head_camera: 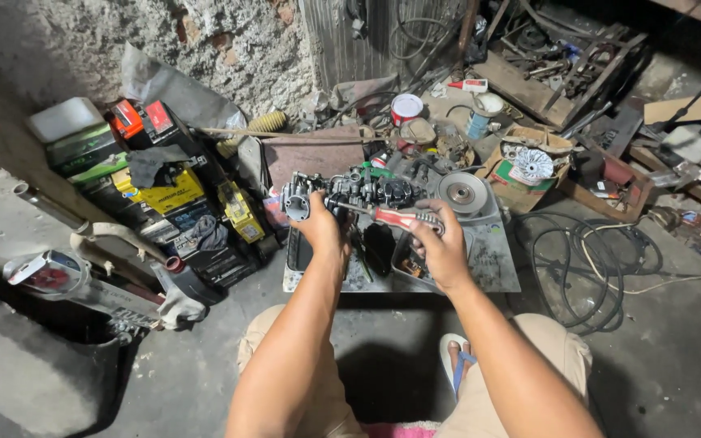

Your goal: Disassembling a motorcycle carburetor body by removing screws with a screwdriver and extracting internal components.

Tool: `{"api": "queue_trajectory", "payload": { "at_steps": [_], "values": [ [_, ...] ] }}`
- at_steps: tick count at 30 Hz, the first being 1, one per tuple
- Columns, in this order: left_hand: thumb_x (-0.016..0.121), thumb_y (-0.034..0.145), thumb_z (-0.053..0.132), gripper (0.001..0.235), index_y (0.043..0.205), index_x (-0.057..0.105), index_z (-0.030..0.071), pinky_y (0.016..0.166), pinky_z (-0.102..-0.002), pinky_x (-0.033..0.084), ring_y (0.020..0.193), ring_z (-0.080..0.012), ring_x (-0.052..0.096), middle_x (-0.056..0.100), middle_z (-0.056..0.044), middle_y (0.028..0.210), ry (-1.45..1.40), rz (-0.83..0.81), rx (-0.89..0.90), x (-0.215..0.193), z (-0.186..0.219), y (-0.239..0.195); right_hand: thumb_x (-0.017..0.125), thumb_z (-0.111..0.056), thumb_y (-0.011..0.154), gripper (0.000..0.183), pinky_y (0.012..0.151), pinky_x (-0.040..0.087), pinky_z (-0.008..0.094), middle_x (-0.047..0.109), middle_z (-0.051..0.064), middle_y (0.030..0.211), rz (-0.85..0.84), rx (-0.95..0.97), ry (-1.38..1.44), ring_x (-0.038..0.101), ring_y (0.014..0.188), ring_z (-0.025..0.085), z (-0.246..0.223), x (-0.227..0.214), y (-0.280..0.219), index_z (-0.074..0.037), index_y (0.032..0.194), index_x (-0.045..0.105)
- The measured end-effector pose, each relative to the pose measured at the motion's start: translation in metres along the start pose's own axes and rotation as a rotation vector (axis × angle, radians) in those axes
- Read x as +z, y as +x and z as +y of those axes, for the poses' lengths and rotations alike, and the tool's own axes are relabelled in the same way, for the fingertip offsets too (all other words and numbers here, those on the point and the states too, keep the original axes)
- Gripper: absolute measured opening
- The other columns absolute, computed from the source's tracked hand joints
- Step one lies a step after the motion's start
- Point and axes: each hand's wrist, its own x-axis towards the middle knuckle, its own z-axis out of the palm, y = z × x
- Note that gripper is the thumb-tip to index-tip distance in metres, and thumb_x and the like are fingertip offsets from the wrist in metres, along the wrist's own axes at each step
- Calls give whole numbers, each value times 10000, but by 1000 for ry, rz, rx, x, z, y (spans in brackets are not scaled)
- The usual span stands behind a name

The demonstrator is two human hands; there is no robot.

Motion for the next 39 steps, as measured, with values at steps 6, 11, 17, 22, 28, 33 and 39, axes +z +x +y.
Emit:
{"api": "queue_trajectory", "payload": {
  "at_steps": [6, 11, 17, 22, 28, 33, 39],
  "values": [
    [798, 712, 200, 864, 1448, 362, 81, 973, -430, 491, 1188, -282, 582, 529, -177, 1282, -6, 7, -10, -2, 6, -8, 491, -270, 1064, 247, 327, 326, 237, 449, 92, 485, 18, 42, -28, 435, 349, 168, 17, -5, 10, -80, 1083, 648],
    [792, 708, 185, 845, 1435, 373, 85, 932, -443, 511, 1129, -290, 599, 538, -180, 1249, -36, 12, -14, 2, 10, -13, 682, -157, 916, 316, 486, 518, 232, 608, 106, 768, 22, -57, 1, 614, 602, 144, -13, 3, -2, -36, 1200, 613],
    [805, 704, 162, 796, 1376, 379, 123, 696, -485, 554, 880, -305, 621, 555, -166, 1092, -97, 7, -40, 8, -10, 9, 550, -196, 998, 210, 343, 363, 241, 468, 82, 540, -3, -16, 20, 478, 391, 140, 3, 0, 6, -51, 1132, 622],
    [767, 704, 97, 661, 1280, 451, 25, 811, -427, 507, 972, -238, 562, 540, -134, 1086, -95, 8, 60, 13, 8, -18, 660, -188, 915, 293, 398, 436, 245, 558, 101, 611, -40, -62, -12, 571, 494, 147, 4, 1, 5, -26, 1156, 623],
    [773, 708, 112, 690, 1310, 452, 11, 908, -434, 478, 1081, -250, 545, 534, -156, 1159, -60, 1, 68, 17, 18, -25, 642, -179, 943, 239, 403, 466, 269, 557, 96, 628, 17, -35, -77, 566, 470, 155, 6, 2, 10, -79, 1159, 653],
    [803, 704, 182, 818, 1394, 376, 77, 949, -440, 507, 1104, -272, 580, 533, -149, 1214, -80, 14, -36, 27, 34, -40, 529, -342, 1048, 285, 284, 326, 239, 464, 96, 470, -14, -16, -18, 447, 311, 152, 17, 3, 13, -88, 1049, 657],
    [780, 764, 207, 831, 1423, 275, 172, 613, -475, 595, 759, -321, 620, 509, -188, 1074, -112, -20, -134, 20, -5, 21, 844, -132, 801, 465, 425, 447, 247, 607, 103, 692, 1, -107, -156, 552, 495, 131, 16, -7, 22, -90, 1196, 604]
  ]
}}
